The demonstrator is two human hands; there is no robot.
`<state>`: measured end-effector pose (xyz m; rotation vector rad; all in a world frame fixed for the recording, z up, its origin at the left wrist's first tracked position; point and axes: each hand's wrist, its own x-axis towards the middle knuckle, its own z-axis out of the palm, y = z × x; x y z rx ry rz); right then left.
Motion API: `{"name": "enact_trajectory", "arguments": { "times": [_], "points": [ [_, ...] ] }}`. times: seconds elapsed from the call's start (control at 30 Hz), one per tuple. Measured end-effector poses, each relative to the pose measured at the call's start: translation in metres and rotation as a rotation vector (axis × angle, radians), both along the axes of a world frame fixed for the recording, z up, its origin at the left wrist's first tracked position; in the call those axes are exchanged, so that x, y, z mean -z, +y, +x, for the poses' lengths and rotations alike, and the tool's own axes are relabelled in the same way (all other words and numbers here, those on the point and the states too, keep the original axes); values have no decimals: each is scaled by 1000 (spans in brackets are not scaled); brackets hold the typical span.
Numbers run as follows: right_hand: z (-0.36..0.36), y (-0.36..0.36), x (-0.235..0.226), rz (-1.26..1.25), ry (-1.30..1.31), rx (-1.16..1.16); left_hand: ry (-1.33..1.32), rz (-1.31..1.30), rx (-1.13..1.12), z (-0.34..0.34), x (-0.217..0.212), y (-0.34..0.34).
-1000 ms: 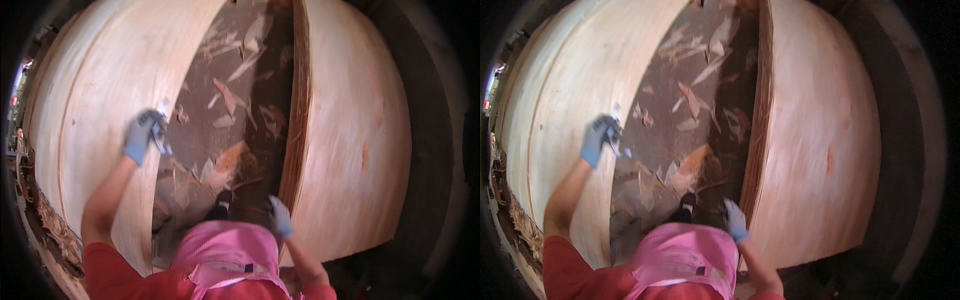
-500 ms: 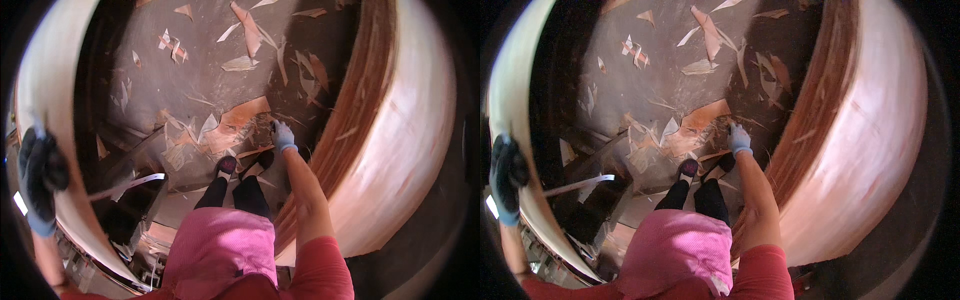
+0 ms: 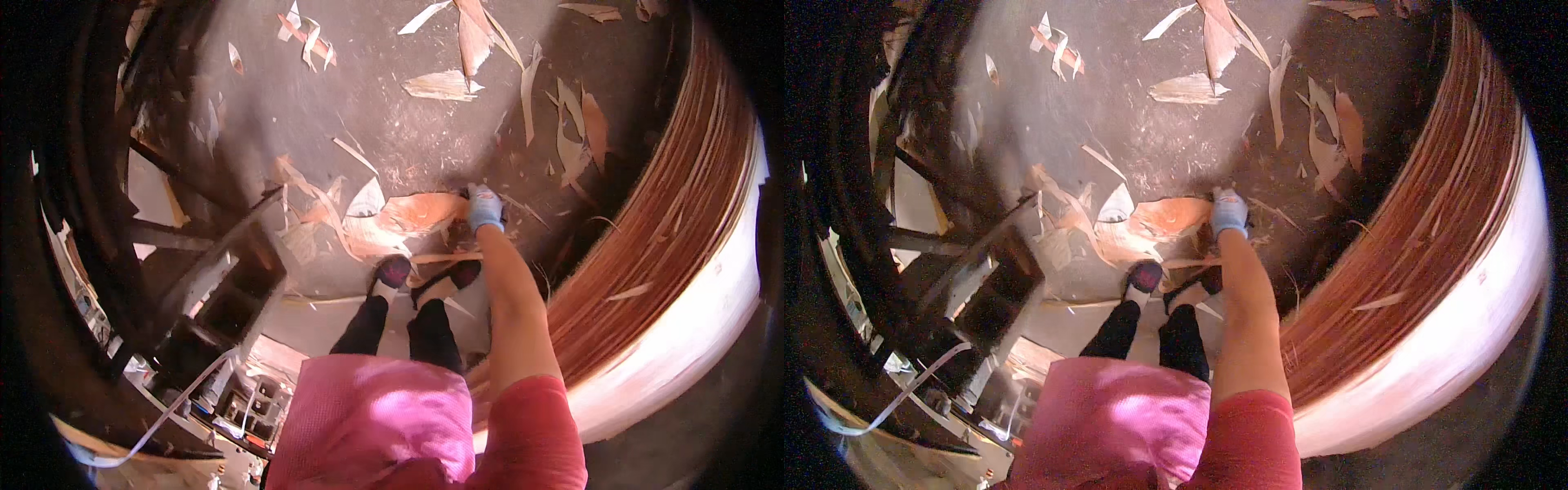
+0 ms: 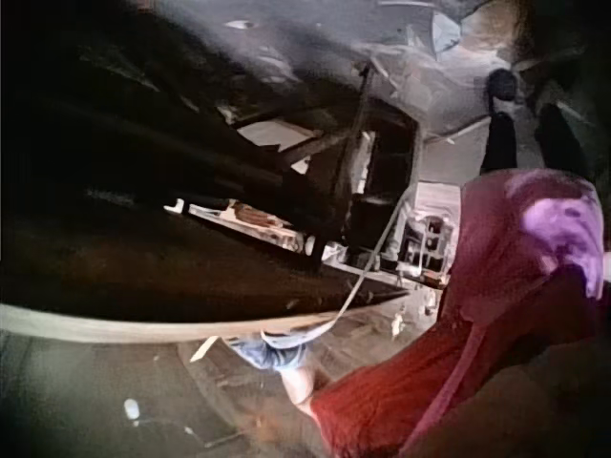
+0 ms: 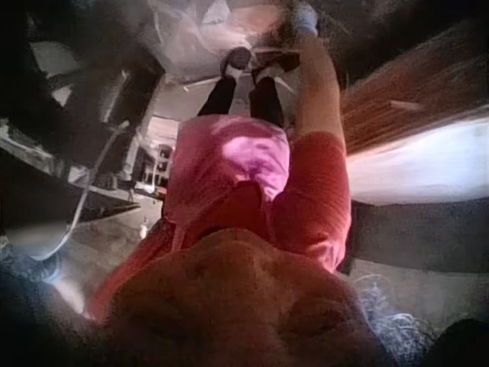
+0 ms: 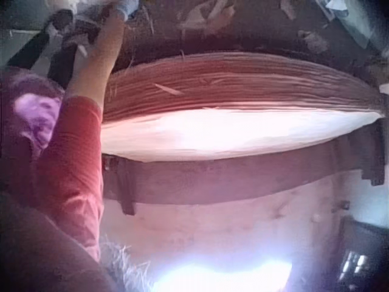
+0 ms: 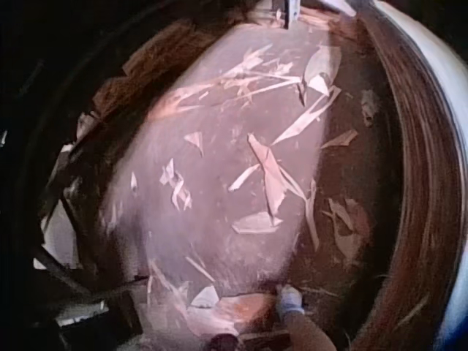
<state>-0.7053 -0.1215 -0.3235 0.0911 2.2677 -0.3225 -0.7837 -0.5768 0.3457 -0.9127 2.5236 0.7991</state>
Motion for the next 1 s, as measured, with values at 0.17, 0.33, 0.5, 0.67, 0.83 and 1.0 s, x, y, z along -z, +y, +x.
{"name": "enact_trajectory", "arguments": {
  "times": [0.17, 0.33, 0.5, 0.67, 0.83, 1.0],
  "points": [
    [60, -14, -46, -25, 69, -146, 14, -4, -3, 9, -14, 2],
    [63, -21, -123, -158, -64, 110, 136, 8, 216, -14, -29, 12],
    [59, -2, -227, -276, 127, 345, 161, 312, 19, -54, -4, 67],
    [16, 53, -360, -330, 373, 432, 91, 484, 31, -69, -8, 91],
    [-58, 121, -463, -230, 490, 403, 86, 600, -46, -83, -13, 99],
    [-126, 158, -518, -162, 616, 284, 86, 689, -129, -72, -5, 91]
  ]
}}
